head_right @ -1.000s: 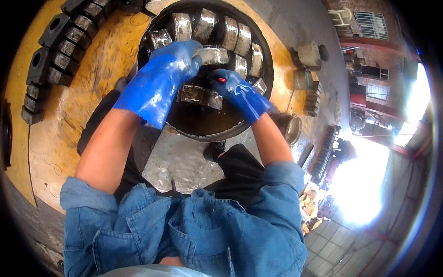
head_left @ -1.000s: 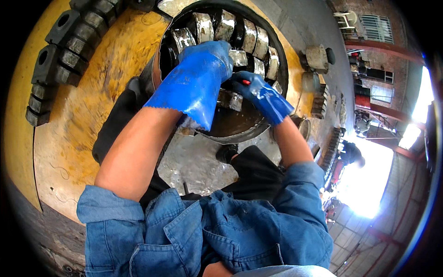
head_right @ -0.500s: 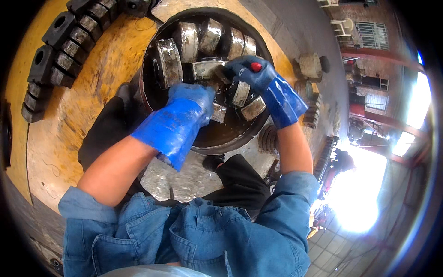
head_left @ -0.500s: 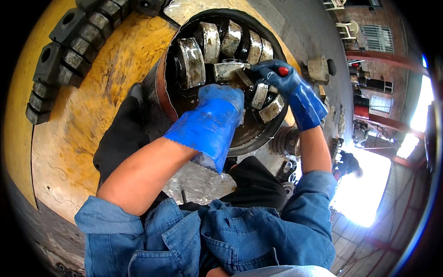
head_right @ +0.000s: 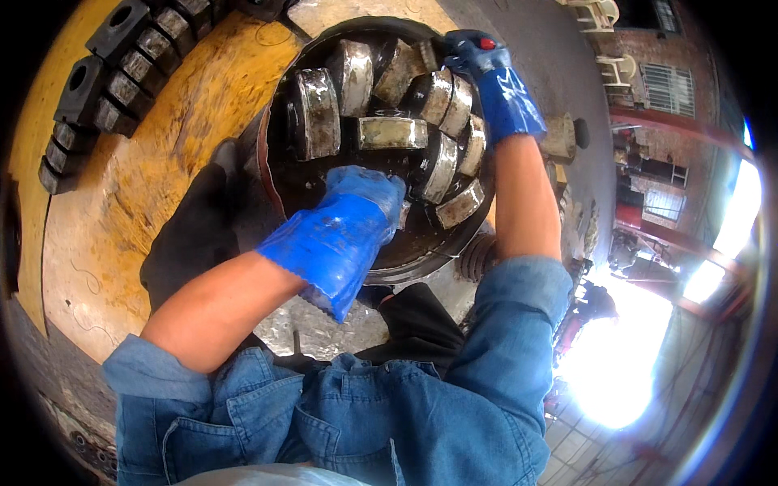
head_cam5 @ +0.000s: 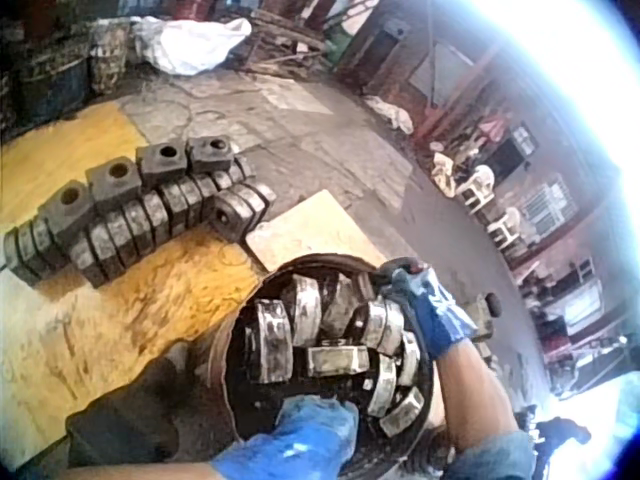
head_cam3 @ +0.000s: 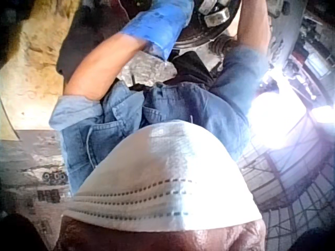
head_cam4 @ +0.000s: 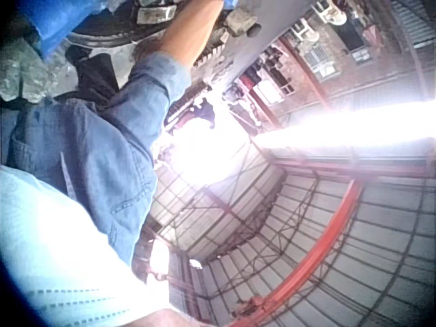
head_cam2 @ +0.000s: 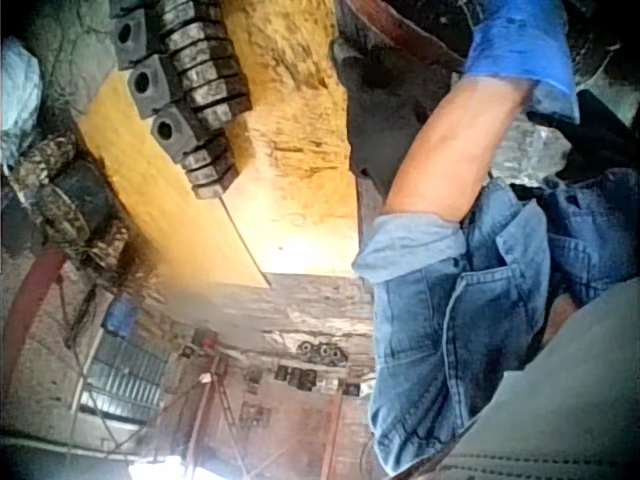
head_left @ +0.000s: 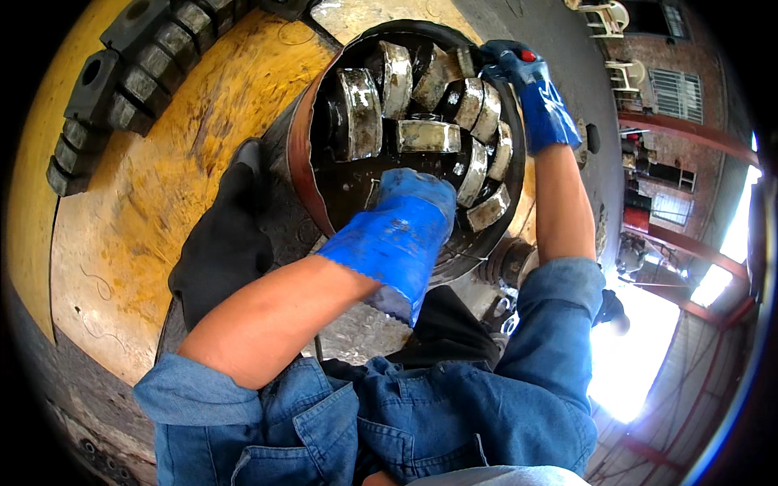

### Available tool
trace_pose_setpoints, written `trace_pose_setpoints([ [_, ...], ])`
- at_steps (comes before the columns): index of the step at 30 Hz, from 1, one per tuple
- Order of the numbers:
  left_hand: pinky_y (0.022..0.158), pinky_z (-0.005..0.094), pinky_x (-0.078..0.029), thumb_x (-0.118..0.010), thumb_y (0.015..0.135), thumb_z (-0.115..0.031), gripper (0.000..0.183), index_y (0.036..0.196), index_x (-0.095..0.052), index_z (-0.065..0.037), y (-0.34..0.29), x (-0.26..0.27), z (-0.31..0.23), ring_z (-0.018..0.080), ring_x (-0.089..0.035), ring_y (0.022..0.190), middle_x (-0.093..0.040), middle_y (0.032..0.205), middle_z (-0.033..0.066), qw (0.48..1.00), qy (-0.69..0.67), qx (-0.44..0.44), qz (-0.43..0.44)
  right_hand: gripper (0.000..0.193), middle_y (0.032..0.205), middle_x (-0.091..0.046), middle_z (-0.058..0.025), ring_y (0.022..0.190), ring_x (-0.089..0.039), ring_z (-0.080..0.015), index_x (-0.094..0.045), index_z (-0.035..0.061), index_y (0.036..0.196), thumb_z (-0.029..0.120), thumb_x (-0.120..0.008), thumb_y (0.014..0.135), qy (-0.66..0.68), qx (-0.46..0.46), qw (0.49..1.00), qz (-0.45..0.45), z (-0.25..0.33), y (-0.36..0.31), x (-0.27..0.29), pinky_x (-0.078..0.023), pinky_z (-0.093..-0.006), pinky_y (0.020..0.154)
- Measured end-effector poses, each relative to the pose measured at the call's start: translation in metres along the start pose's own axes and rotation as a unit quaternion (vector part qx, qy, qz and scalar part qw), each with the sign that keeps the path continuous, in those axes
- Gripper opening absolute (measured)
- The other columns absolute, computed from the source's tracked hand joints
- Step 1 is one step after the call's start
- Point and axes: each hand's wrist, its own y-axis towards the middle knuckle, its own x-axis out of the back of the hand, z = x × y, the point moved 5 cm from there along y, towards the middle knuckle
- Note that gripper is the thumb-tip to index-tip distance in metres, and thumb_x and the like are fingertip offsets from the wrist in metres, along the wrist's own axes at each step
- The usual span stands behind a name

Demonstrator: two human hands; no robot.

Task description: The person cleans oily metal components by picking them up from a pile on the floor and placing them into a barrel filled with liquid. Using gloved hands and a small red-handled brush, they scrub the surfaces of the parts before arranging them inside the barrel.

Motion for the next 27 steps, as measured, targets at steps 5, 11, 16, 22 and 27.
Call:
trace_pose_setpoints([
  [5,0.093,0.0490,-0.057,-0.075,0.090,-0.032,0.039,0.124,-0.074,-0.015,-0.002,0.006,-0.003,0.0305,-0.073,0.116,-0.077,0.121,0.0105,1.000,0.002,-0.015,0.020,0.029,0.096,-0.079,-0.0134,0.080,-0.076,-0.0194,-0.076,-0.0015,0.112,0.023,-0.072,0.096,0.050,-0.101,0.988,-0.110,-0.042,0.016,0.014,-0.062,-0.0304,0.071],
  [11,0.093,0.0493,-0.056,-0.075,0.089,-0.028,0.037,0.124,-0.074,-0.015,-0.007,0.011,0.004,0.0304,-0.072,0.117,-0.077,0.122,0.0109,1.000,-0.019,-0.008,0.015,0.029,0.085,-0.078,-0.0094,0.076,-0.074,-0.0181,-0.076,-0.0010,0.108,0.026,-0.067,0.100,-0.077,-0.160,0.982,-0.069,-0.054,-0.030,-0.019,-0.056,-0.0324,0.070],
  [16,0.096,0.0506,-0.055,-0.075,0.088,-0.022,0.038,0.125,-0.074,-0.015,-0.013,0.010,0.003,0.0302,-0.072,0.118,-0.076,0.125,0.0112,0.999,-0.023,-0.015,-0.016,0.031,0.092,-0.078,-0.0099,0.076,-0.073,-0.0188,-0.076,-0.0001,0.110,0.027,-0.069,0.097,-0.030,-0.126,0.989,-0.078,-0.042,-0.045,-0.019,-0.056,-0.0311,0.072],
  [22,0.096,0.0500,-0.056,-0.077,0.084,-0.018,0.041,0.125,-0.075,-0.015,-0.014,0.014,-0.001,0.0318,-0.073,0.117,-0.076,0.125,0.0116,0.999,-0.021,-0.019,0.020,0.032,0.105,-0.078,-0.0115,0.095,-0.072,-0.0190,-0.075,-0.0020,0.113,0.025,-0.065,0.100,0.010,-0.046,0.995,-0.093,0.034,-0.029,-0.039,-0.056,-0.0290,0.088],
  [27,0.093,0.0509,-0.056,-0.077,0.084,-0.017,0.041,0.125,-0.076,-0.015,-0.013,0.005,-0.003,0.0320,-0.073,0.117,-0.076,0.125,0.0109,0.999,-0.019,-0.044,-0.026,0.019,0.094,-0.079,-0.0134,0.075,-0.076,-0.0213,-0.077,-0.0012,0.106,0.016,-0.071,0.099,0.016,0.015,0.997,-0.070,-0.011,-0.019,-0.049,-0.063,-0.0325,0.070],
])
